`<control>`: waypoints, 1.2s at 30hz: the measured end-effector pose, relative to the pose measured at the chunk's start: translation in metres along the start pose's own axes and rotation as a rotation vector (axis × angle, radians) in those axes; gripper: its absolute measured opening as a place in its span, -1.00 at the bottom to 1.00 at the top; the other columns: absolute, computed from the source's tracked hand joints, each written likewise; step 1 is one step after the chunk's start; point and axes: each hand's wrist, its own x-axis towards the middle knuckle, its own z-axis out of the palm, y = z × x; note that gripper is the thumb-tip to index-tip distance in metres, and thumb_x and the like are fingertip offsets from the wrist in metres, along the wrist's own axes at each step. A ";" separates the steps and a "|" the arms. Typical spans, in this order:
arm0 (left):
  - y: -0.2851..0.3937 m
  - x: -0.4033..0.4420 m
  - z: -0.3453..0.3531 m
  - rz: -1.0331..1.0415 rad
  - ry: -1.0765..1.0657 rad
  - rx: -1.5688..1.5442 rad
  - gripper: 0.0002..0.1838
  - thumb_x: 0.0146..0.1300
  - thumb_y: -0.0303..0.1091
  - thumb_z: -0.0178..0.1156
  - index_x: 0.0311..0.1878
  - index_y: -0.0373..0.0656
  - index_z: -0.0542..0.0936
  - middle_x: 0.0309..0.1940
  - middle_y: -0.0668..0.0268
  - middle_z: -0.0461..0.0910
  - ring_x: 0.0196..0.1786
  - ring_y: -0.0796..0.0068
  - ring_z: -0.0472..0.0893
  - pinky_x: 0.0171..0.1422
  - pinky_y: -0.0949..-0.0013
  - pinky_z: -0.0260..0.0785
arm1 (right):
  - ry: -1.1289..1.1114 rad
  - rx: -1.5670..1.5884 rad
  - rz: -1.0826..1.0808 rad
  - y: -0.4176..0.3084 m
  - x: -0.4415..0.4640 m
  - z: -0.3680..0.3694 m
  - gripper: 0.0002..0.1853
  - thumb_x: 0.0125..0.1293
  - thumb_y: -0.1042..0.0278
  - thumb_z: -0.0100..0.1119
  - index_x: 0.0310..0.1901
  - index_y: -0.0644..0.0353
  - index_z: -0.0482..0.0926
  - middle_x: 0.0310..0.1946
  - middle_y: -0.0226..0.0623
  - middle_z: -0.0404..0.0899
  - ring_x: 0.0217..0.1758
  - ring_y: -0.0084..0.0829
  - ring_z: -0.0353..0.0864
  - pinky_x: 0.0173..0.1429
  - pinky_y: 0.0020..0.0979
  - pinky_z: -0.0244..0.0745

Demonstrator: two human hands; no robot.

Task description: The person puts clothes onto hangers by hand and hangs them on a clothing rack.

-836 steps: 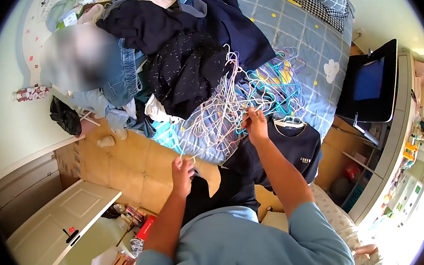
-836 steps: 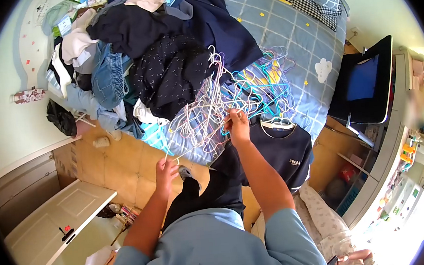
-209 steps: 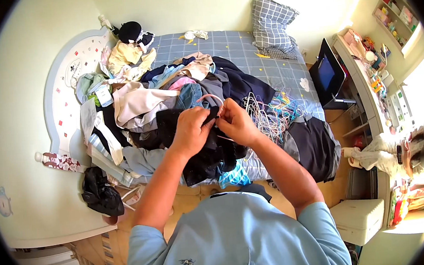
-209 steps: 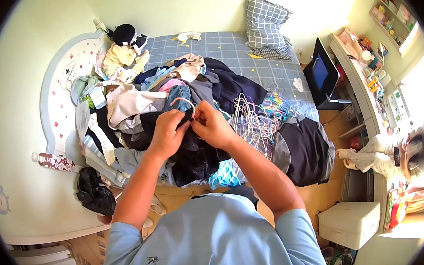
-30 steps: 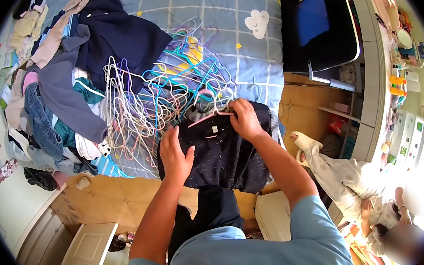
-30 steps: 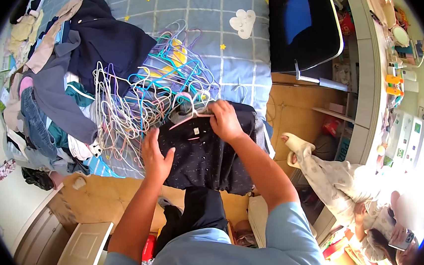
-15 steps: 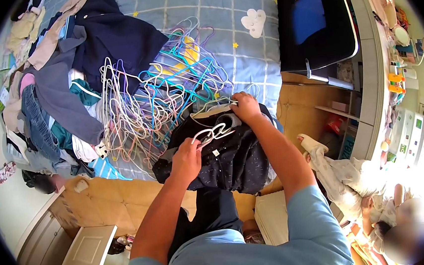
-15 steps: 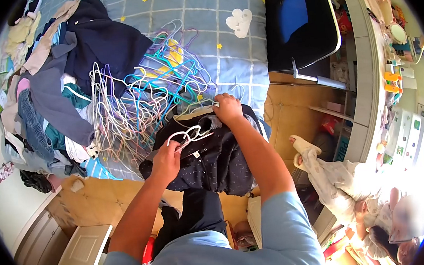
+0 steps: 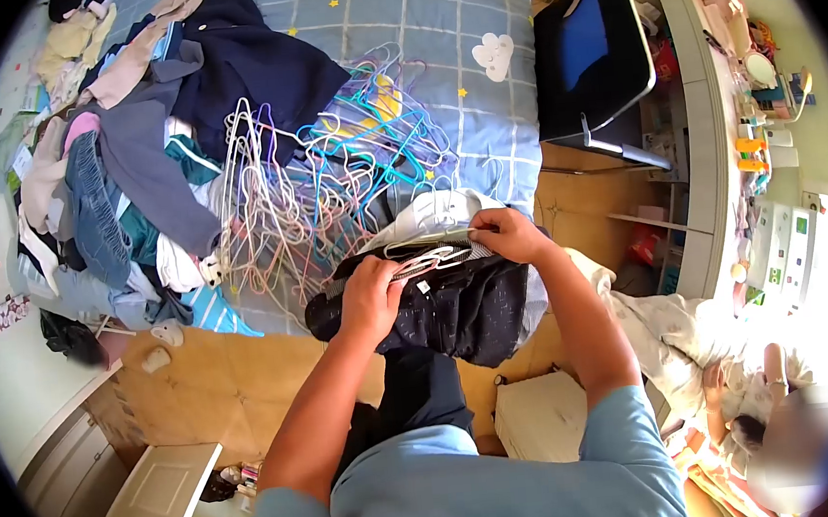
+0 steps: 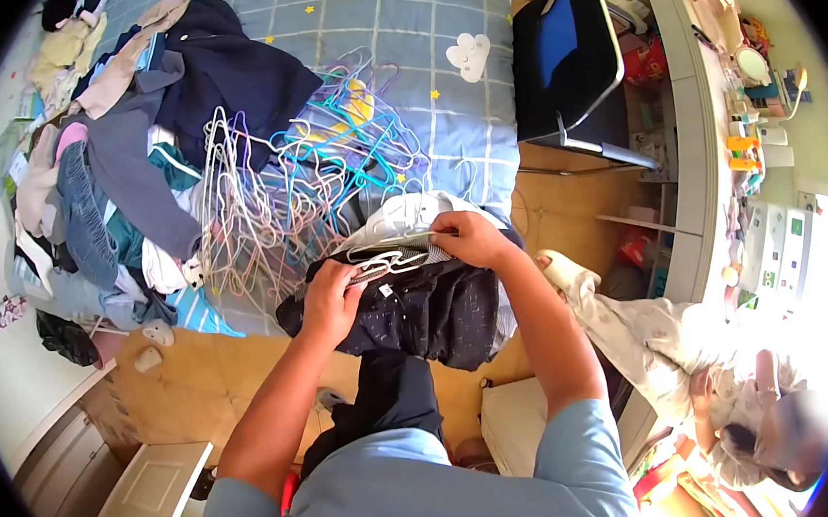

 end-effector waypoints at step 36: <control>0.217 -0.640 -0.219 -0.163 0.881 -0.594 -0.48 0.34 -0.42 0.37 0.30 -0.20 0.42 -0.04 0.35 0.52 -0.05 0.65 0.52 -0.02 0.51 0.42 | -0.740 0.132 -0.433 -0.349 -0.434 0.480 -0.72 0.27 0.36 0.51 -0.11 0.26 0.61 -0.33 -0.51 0.58 -0.29 -0.67 0.50 -0.19 -0.55 0.44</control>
